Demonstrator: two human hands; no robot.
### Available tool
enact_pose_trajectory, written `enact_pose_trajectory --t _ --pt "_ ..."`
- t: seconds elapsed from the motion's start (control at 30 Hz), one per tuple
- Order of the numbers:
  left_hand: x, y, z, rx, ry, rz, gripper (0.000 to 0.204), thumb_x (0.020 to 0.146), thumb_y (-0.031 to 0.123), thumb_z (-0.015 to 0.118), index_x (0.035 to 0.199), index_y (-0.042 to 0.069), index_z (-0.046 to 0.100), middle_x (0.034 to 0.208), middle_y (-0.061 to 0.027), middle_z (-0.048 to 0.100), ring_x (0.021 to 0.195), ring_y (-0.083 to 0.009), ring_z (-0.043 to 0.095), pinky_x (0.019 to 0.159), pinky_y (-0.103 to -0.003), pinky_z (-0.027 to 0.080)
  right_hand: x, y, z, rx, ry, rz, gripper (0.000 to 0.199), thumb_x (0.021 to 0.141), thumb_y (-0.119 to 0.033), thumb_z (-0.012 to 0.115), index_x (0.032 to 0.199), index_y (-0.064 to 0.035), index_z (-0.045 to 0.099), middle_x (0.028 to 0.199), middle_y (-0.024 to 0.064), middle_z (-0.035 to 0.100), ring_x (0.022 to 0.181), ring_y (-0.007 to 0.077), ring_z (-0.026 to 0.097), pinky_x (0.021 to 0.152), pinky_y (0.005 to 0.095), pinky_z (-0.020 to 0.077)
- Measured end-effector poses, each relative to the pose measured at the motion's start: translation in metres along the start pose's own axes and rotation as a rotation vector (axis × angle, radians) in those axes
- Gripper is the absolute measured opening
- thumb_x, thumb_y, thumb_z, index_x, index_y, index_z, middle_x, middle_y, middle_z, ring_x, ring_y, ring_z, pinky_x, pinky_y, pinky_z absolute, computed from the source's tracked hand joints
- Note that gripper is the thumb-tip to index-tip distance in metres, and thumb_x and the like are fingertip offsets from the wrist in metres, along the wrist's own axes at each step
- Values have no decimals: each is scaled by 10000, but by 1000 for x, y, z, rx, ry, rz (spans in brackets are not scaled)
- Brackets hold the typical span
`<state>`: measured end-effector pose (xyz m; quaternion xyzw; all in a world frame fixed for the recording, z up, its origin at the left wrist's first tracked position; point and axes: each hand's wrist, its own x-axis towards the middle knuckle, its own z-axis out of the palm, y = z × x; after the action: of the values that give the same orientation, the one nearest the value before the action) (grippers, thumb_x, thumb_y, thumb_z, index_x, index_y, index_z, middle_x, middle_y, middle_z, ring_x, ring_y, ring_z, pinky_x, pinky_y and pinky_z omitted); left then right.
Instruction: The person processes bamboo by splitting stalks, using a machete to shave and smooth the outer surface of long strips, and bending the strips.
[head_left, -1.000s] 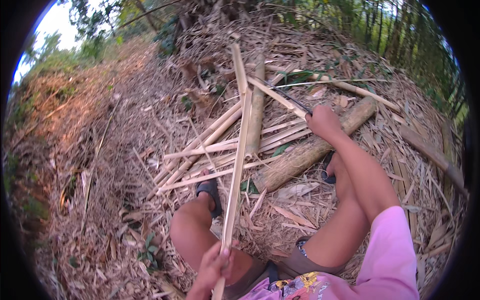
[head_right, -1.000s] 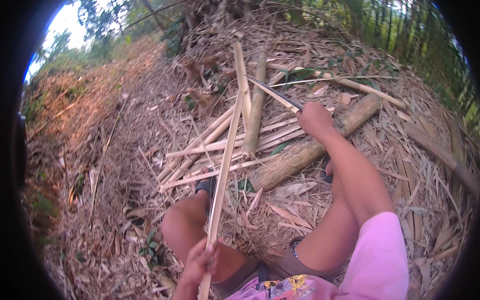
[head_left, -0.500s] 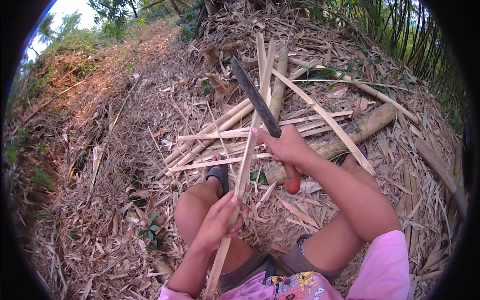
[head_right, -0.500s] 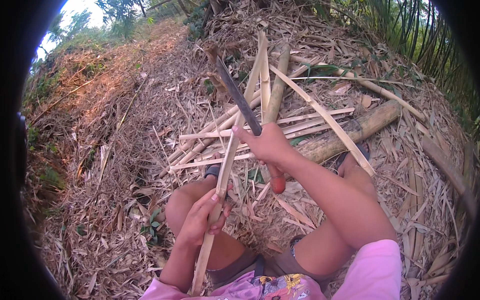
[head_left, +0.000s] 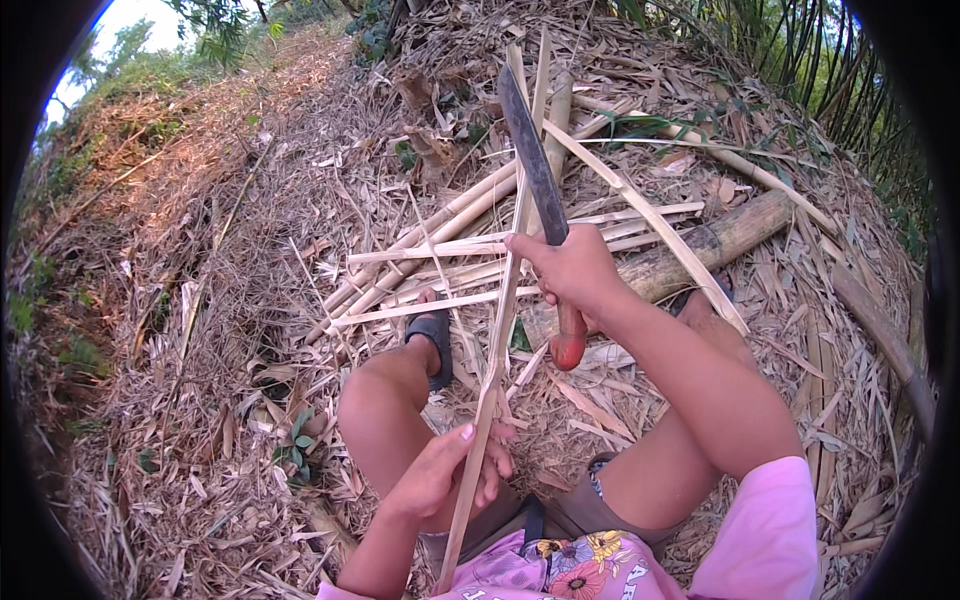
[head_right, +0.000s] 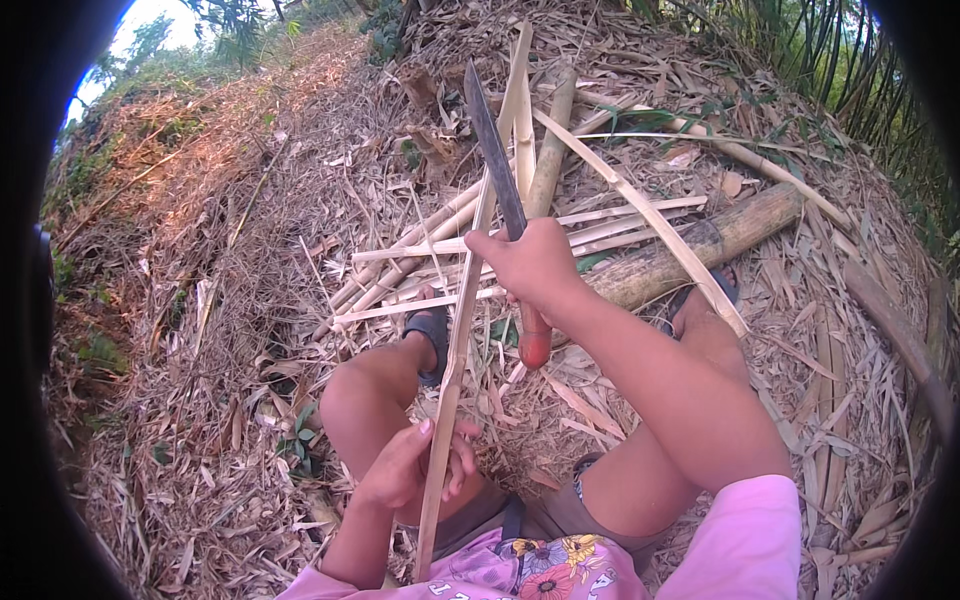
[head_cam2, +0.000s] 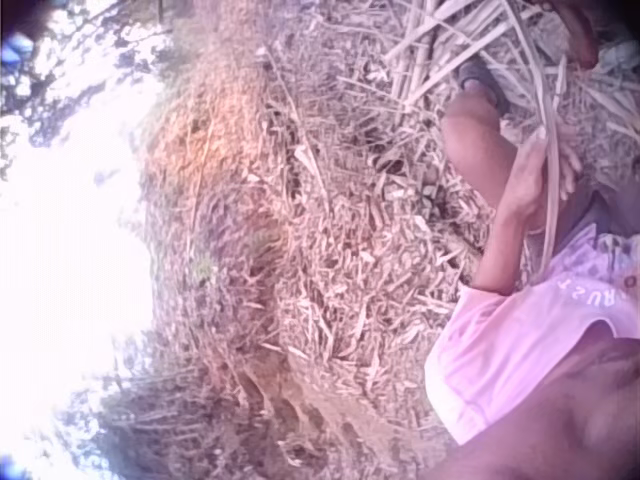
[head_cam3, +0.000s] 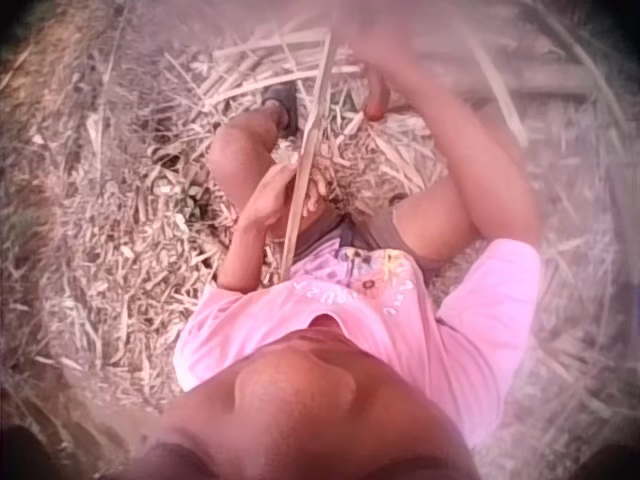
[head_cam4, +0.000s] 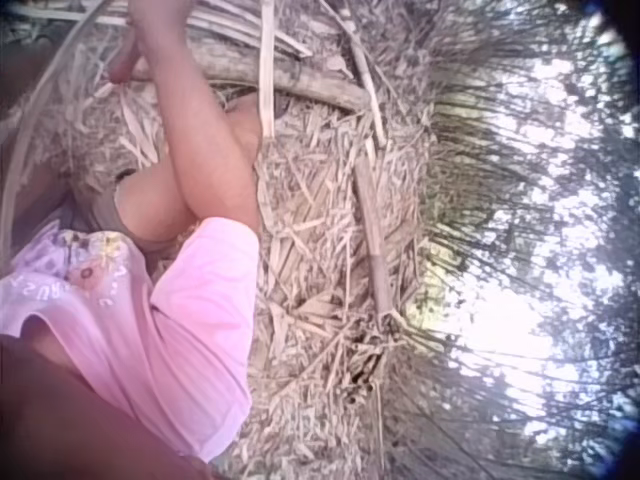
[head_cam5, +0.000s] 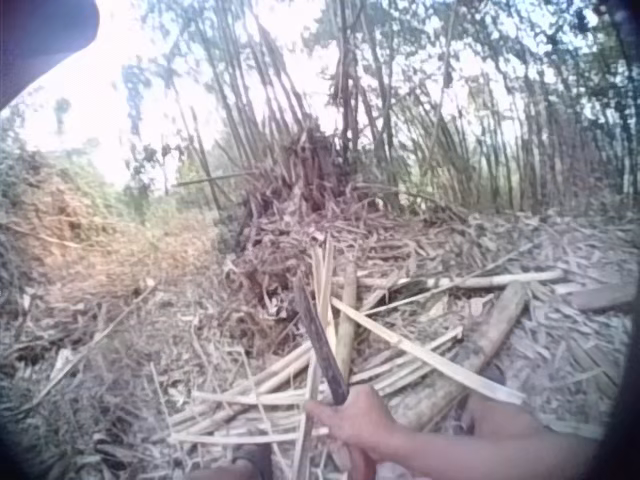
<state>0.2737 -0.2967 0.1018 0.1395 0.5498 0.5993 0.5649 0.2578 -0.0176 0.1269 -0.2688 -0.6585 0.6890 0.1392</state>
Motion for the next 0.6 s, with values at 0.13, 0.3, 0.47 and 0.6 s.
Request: enact_pose_trajectory --t 0.13,0.3,0.47,0.6 --pt "-7 -13 -2 -45 140 -51 463 1069 409 348 1099 -12 539 643 2 433 468 -68 394 405 -225 332 0 1 -3 -12 -53 41 423 937 -384 656 854 30 623 550 -9 488 403 76 432 367 269 364" --pt "-7 -3 4 139 267 47 399 1073 351 351 1063 5 550 642 44 353 466 -42 289 402 -219 244 -7 -6 -4 101 -222 192 581 1005 -567 429 1070 0 538 569 8 493 399 91 427 381 272 376" --pt "-18 11 -1 284 323 71 340 1052 258 329 1091 15 564 652 50 356 497 -43 297 426 -221 243 -7 -11 -3 172 -266 200 467 1043 -488 387 1067 -37 504 634 63 566 415 124 477 383 277 415" --pt "-26 7 -2 443 393 106 327 1056 221 328 1100 10 574 642 44 380 546 -58 335 500 -249 296 7 -6 -17 183 -247 119 387 1063 -397 382 1033 -37 522 664 39 570 451 119 531 397 279 469"
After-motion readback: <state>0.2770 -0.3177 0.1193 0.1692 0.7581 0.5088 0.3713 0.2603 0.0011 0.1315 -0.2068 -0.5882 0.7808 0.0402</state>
